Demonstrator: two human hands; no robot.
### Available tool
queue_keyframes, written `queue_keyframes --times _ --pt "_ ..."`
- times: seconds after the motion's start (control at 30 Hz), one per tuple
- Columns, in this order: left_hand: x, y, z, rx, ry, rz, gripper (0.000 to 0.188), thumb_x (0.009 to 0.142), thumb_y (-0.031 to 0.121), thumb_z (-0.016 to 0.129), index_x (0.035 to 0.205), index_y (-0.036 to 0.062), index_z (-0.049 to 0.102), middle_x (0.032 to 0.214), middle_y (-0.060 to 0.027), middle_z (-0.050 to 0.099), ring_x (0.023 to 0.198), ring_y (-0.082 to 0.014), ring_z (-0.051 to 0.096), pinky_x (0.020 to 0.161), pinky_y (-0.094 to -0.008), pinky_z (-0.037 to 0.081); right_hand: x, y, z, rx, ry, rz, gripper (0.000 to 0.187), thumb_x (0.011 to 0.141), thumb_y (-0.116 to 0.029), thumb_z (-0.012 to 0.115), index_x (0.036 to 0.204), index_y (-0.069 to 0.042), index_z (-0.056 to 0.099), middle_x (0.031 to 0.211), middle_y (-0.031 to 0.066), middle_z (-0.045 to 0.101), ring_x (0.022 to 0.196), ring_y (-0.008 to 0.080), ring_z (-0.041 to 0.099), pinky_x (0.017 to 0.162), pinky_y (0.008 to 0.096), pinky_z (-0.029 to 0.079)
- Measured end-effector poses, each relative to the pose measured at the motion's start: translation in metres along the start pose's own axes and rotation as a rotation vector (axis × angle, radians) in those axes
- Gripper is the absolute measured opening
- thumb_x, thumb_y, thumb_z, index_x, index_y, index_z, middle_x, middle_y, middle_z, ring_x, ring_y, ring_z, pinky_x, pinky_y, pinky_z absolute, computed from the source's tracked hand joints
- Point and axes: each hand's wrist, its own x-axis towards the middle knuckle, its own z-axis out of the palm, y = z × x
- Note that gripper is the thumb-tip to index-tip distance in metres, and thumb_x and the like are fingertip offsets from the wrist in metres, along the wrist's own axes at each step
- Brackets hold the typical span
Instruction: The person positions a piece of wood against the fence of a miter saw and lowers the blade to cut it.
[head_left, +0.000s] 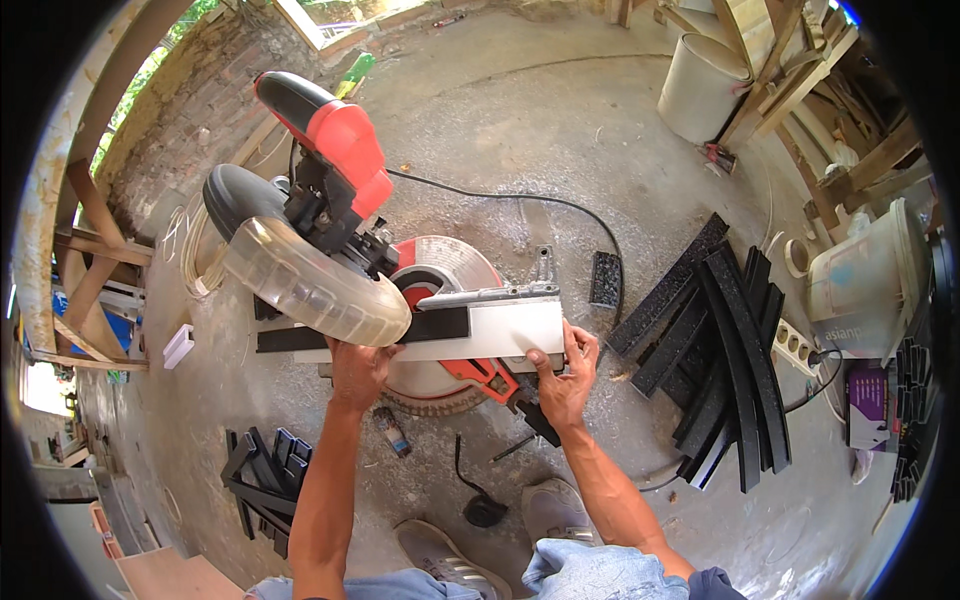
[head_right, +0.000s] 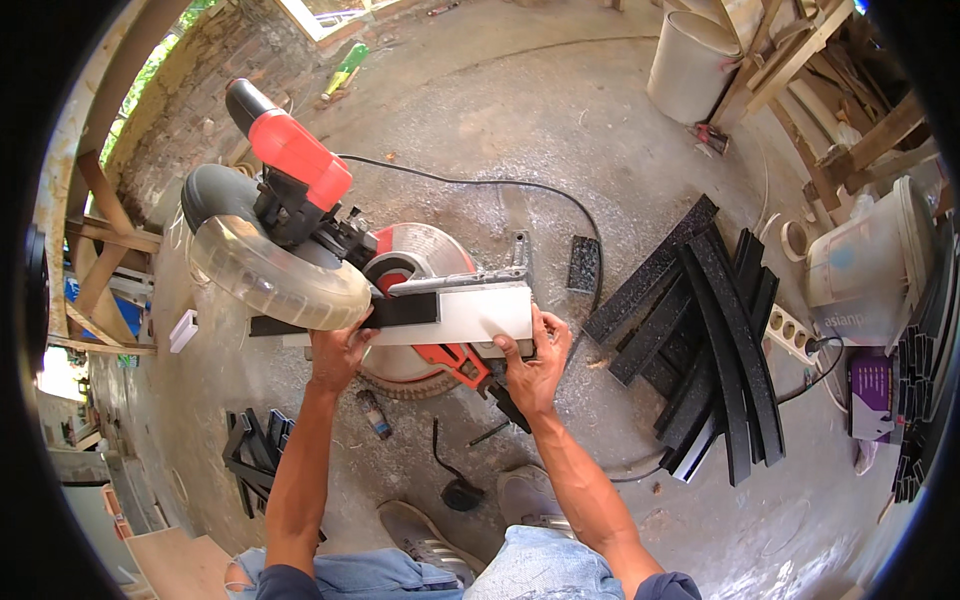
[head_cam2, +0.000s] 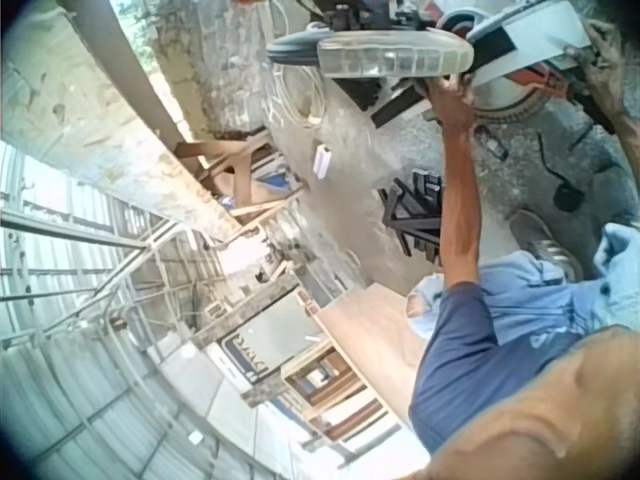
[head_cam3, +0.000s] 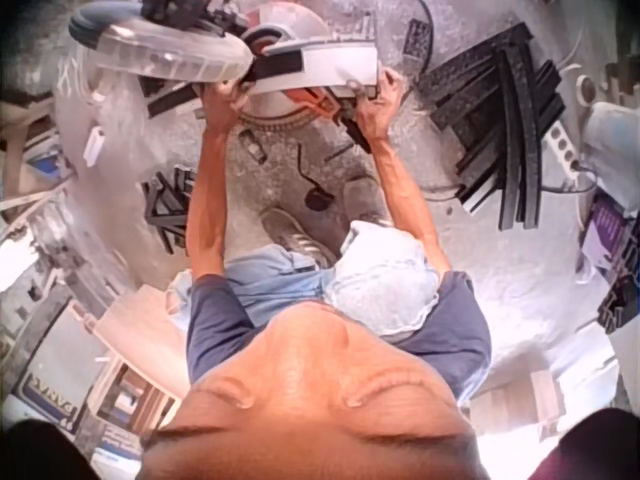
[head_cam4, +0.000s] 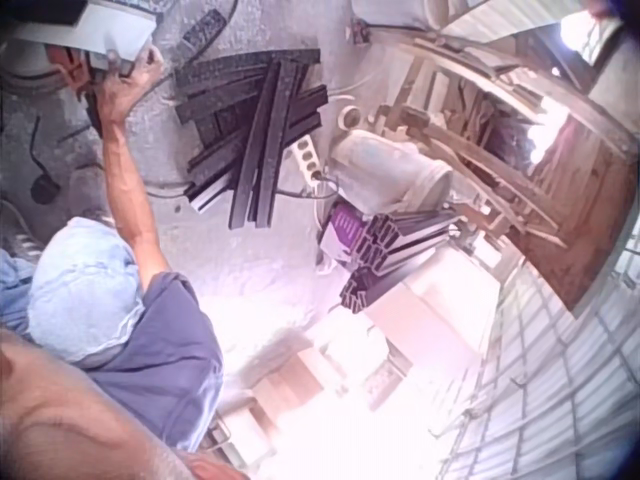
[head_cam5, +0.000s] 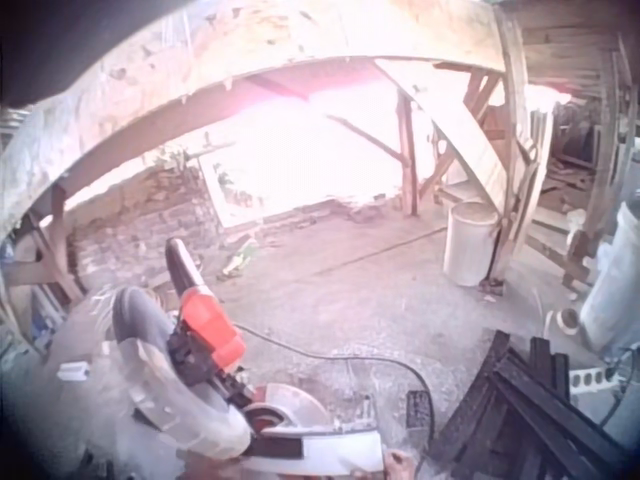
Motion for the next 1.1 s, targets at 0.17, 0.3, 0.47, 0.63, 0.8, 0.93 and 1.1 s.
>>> queue_keyframes --times 0.17,0.3,0.47,0.63,0.8,0.93,1.1 --pt "-0.001 -0.009 -0.002 -0.074 0.041 -0.081 0.031 0.080 0.014 0.077 0.111 0.0117 0.075 0.119 -0.0089 0.071 0.125 -0.0299 0.056 0.116 -0.0528 0.018 0.000 -0.004 0.000 0.019 -0.007 0.008 0.064 0.085 -0.039 0.080 0.134 -0.001 0.062 0.118 0.0146 0.052 0.110 0.0261 0.052 0.095 0.0391 0.046" --pt "-0.002 -0.012 -0.004 -0.038 0.025 -0.046 0.038 0.080 0.012 0.077 0.118 0.0097 0.072 0.123 -0.0108 0.069 0.126 -0.0328 0.055 0.112 -0.0500 0.026 0.000 -0.002 0.000 0.009 -0.008 0.000 0.066 0.086 -0.039 0.080 0.135 0.000 0.060 0.119 0.0149 0.052 0.110 0.0263 0.052 0.094 0.0392 0.046" --pt "-0.008 -0.023 -0.001 -0.090 0.006 -0.096 0.036 0.082 0.011 0.075 0.118 0.0132 0.073 0.126 -0.0089 0.068 0.132 -0.0302 0.051 0.116 -0.0511 0.019 0.011 -0.009 -0.010 -0.082 -0.075 -0.013 0.070 0.082 -0.046 0.081 0.131 0.000 0.062 0.115 0.0140 0.056 0.107 0.0267 0.054 0.092 0.0404 0.048" --pt "-0.012 -0.028 -0.005 -0.071 -0.015 -0.117 0.040 0.080 0.006 0.074 0.120 0.0129 0.072 0.131 -0.0096 0.065 0.133 -0.0312 0.049 0.115 -0.0494 0.022 0.033 -0.013 -0.031 -0.203 -0.144 -0.116 0.062 0.082 -0.046 0.081 0.121 0.000 0.066 0.107 0.0134 0.061 0.092 0.0242 0.059 0.081 0.0381 0.051" --pt "-0.005 -0.020 -0.004 -0.078 0.019 -0.087 0.042 0.078 0.005 0.075 0.120 0.0104 0.071 0.129 -0.0103 0.065 0.129 -0.0329 0.051 0.113 -0.0487 0.026 0.097 -0.086 -0.058 -0.051 0.017 -0.299 0.045 0.085 -0.036 0.077 0.110 0.001 0.068 0.098 0.0148 0.064 0.081 0.0232 0.061 0.071 0.0380 0.052" --pt "-0.007 -0.019 0.000 -0.064 0.053 -0.074 0.043 0.078 0.006 0.076 0.120 0.0081 0.070 0.128 -0.0113 0.067 0.127 -0.0342 0.052 0.113 -0.0480 0.028 0.171 -0.203 -0.050 0.117 -0.061 -0.688 0.034 0.082 -0.028 0.077 0.100 0.000 0.071 0.088 0.0131 0.065 0.075 0.0248 0.062 0.068 0.0389 0.050" --pt "-0.006 -0.020 -0.004 -0.034 0.044 -0.069 0.044 0.078 0.006 0.077 0.121 0.0088 0.070 0.129 -0.0114 0.066 0.128 -0.0342 0.051 0.114 -0.0479 0.027 0.217 -0.304 -0.027 0.232 -0.317 -0.799 0.027 0.084 -0.019 0.063 0.097 0.002 0.073 0.089 0.0239 0.069 0.083 0.0348 0.070 0.075 0.0463 0.054"
